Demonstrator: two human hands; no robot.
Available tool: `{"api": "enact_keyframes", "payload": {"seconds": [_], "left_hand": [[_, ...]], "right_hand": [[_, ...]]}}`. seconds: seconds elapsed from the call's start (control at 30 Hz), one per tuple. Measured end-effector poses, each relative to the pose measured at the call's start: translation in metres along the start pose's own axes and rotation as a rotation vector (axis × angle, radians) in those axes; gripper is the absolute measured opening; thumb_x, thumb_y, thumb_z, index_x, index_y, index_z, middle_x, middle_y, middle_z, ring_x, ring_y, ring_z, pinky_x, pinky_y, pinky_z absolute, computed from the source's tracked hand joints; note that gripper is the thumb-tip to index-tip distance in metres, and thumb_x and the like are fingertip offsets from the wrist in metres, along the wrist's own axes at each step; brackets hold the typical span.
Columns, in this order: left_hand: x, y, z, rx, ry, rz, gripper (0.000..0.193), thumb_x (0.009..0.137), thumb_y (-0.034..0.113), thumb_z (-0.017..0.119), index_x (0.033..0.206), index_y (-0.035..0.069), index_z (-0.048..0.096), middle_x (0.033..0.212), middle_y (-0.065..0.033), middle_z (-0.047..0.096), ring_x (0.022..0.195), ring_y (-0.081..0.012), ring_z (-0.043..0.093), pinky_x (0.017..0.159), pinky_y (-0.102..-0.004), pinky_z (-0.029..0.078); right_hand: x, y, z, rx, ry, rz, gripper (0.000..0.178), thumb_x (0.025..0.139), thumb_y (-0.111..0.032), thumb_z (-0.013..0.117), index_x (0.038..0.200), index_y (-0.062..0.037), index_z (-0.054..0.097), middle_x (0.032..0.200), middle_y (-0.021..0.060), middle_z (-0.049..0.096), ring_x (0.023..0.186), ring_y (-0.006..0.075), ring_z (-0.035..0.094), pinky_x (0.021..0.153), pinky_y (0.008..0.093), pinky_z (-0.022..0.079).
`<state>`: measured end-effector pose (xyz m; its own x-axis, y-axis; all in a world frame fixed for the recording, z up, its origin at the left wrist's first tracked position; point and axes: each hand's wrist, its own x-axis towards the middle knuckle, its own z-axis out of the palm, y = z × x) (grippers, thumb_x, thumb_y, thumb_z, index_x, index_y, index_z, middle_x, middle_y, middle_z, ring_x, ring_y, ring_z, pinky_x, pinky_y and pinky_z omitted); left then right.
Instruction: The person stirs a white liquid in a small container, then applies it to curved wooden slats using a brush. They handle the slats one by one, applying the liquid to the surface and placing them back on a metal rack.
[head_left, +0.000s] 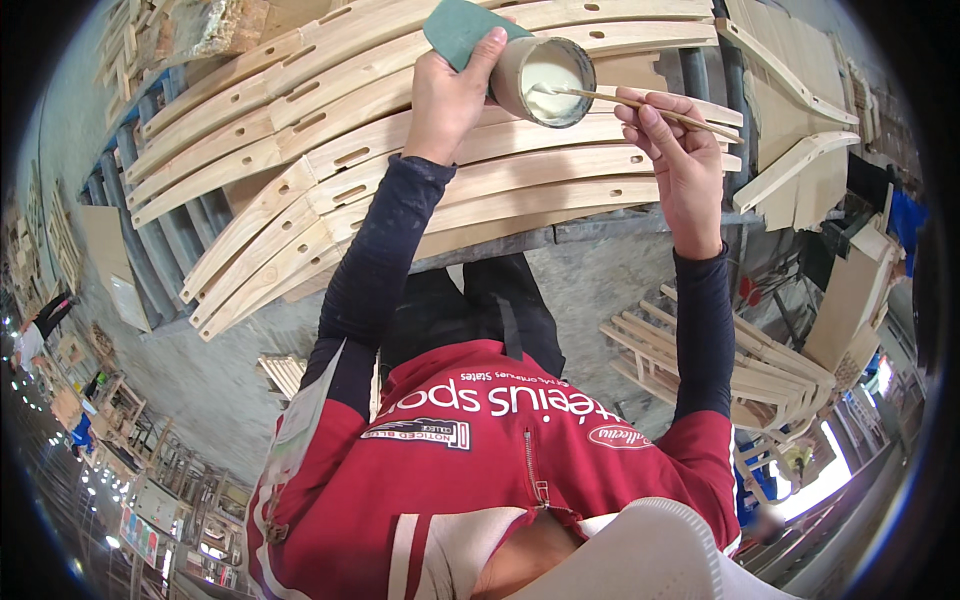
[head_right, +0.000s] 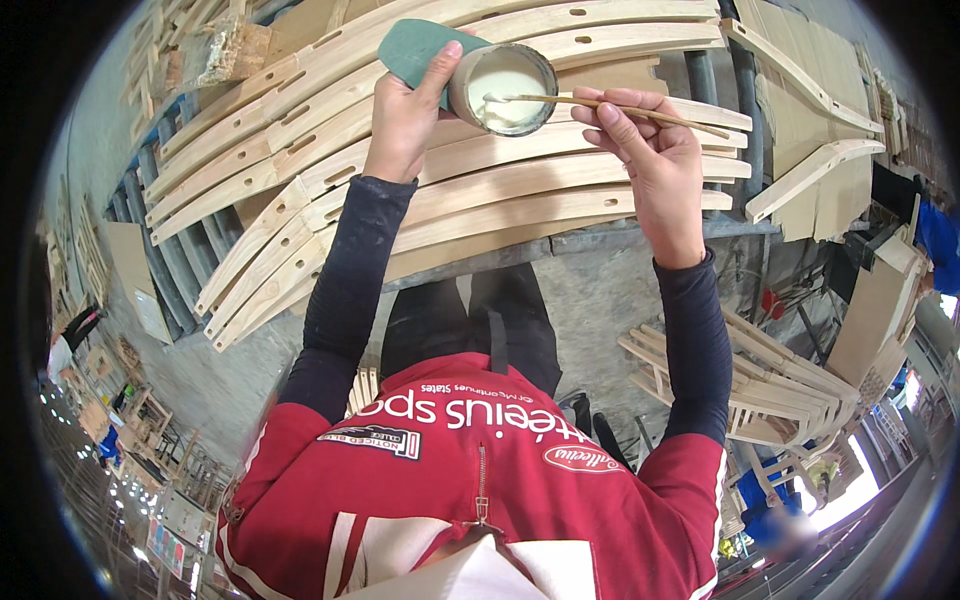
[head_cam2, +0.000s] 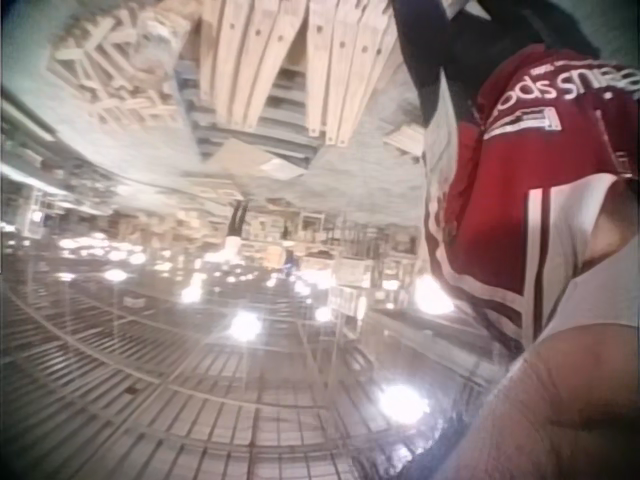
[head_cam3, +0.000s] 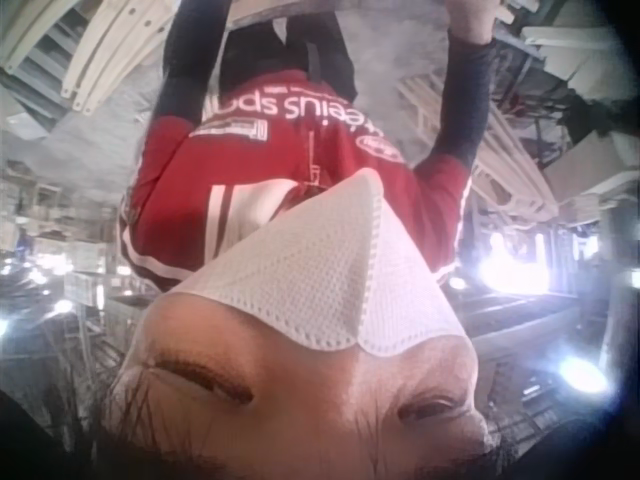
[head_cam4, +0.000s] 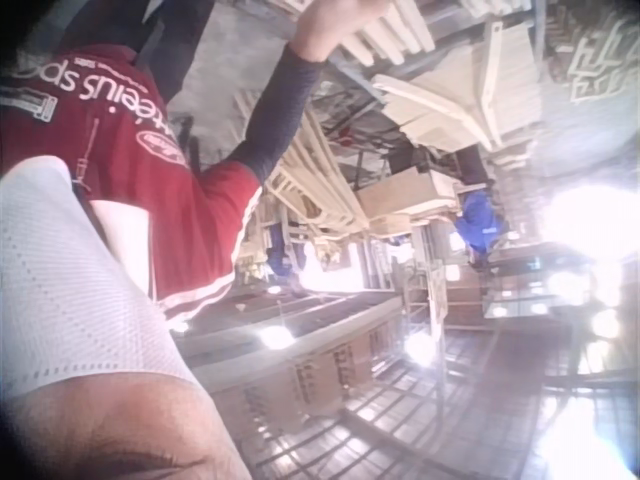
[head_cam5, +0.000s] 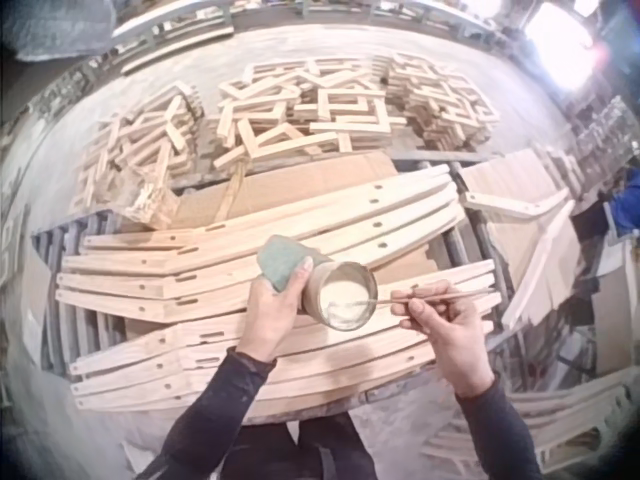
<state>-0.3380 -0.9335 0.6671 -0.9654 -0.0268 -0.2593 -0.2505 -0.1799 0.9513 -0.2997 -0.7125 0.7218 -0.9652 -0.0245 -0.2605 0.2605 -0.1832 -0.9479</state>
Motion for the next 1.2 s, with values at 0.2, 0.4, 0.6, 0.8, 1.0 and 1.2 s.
{"api": "enact_keyframes", "payload": {"seconds": [0.2, 0.4, 0.6, 0.8, 1.0, 1.2], "left_hand": [[0.006, -0.001, 0.001, -0.060, -0.009, -0.026, 0.032, 0.095, 0.029, 0.059, 0.112, 0.003, 0.066, 0.097, -0.0033, 0.068, 0.080, -0.0080, 0.065, 0.062, -0.0248, 0.057], [0.007, -0.018, -0.018, 0.002, 0.039, -0.017, 0.034, 0.094, 0.030, 0.060, 0.114, 0.003, 0.065, 0.102, -0.0032, 0.068, 0.086, -0.0082, 0.063, 0.065, -0.0248, 0.056], [-0.007, -0.013, -0.030, 0.008, 0.067, -0.100, 0.035, 0.095, 0.031, 0.059, 0.116, 0.003, 0.064, 0.107, -0.0032, 0.067, 0.088, -0.0086, 0.063, 0.065, -0.0242, 0.056], [-0.016, -0.020, -0.039, -0.030, 0.126, -0.138, 0.031, 0.094, 0.028, 0.060, 0.112, 0.003, 0.067, 0.099, -0.0027, 0.068, 0.082, -0.0076, 0.063, 0.063, -0.0228, 0.054], [-0.020, -0.024, -0.041, -0.047, 0.140, -0.130, 0.029, 0.094, 0.026, 0.061, 0.111, 0.003, 0.068, 0.098, -0.0018, 0.069, 0.086, -0.0065, 0.060, 0.072, -0.0221, 0.050], [-0.022, -0.031, -0.048, 0.027, 0.118, -0.089, 0.035, 0.095, 0.031, 0.059, 0.118, 0.005, 0.064, 0.105, -0.0027, 0.067, 0.086, -0.0079, 0.063, 0.063, -0.0233, 0.054]], "right_hand": [[0.024, 0.012, -0.021, 0.053, -0.013, 0.079, 0.016, 0.095, -0.018, 0.059, 0.098, -0.0019, 0.058, 0.097, 0.0172, 0.068, 0.088, 0.0208, 0.069, 0.075, 0.0282, 0.057], [0.073, 0.006, -0.038, -0.285, 0.163, -0.255, 0.018, 0.093, -0.013, 0.061, 0.100, 0.0030, 0.059, 0.095, 0.0144, 0.069, 0.087, 0.0197, 0.070, 0.074, 0.0267, 0.057], [0.119, 0.040, -0.063, -0.725, 0.252, -0.418, 0.023, 0.088, -0.020, 0.069, 0.090, 0.0028, 0.067, 0.084, 0.0089, 0.072, 0.077, 0.0129, 0.070, 0.070, 0.0213, 0.053], [0.123, 0.043, -0.054, -0.849, 0.254, -0.368, 0.024, 0.087, -0.022, 0.070, 0.091, 0.0021, 0.067, 0.082, 0.0068, 0.073, 0.078, 0.0108, 0.071, 0.070, 0.0204, 0.052], [0.132, 0.050, -0.061, -0.859, 0.214, -0.415, 0.026, 0.088, -0.023, 0.069, 0.092, 0.0027, 0.066, 0.082, 0.0070, 0.073, 0.077, 0.0119, 0.071, 0.069, 0.0207, 0.053], [0.140, 0.052, -0.055, -0.954, 0.184, -0.484, 0.024, 0.089, -0.025, 0.068, 0.088, -0.0010, 0.065, 0.079, 0.0069, 0.072, 0.076, 0.0119, 0.071, 0.067, 0.0217, 0.054]]}}
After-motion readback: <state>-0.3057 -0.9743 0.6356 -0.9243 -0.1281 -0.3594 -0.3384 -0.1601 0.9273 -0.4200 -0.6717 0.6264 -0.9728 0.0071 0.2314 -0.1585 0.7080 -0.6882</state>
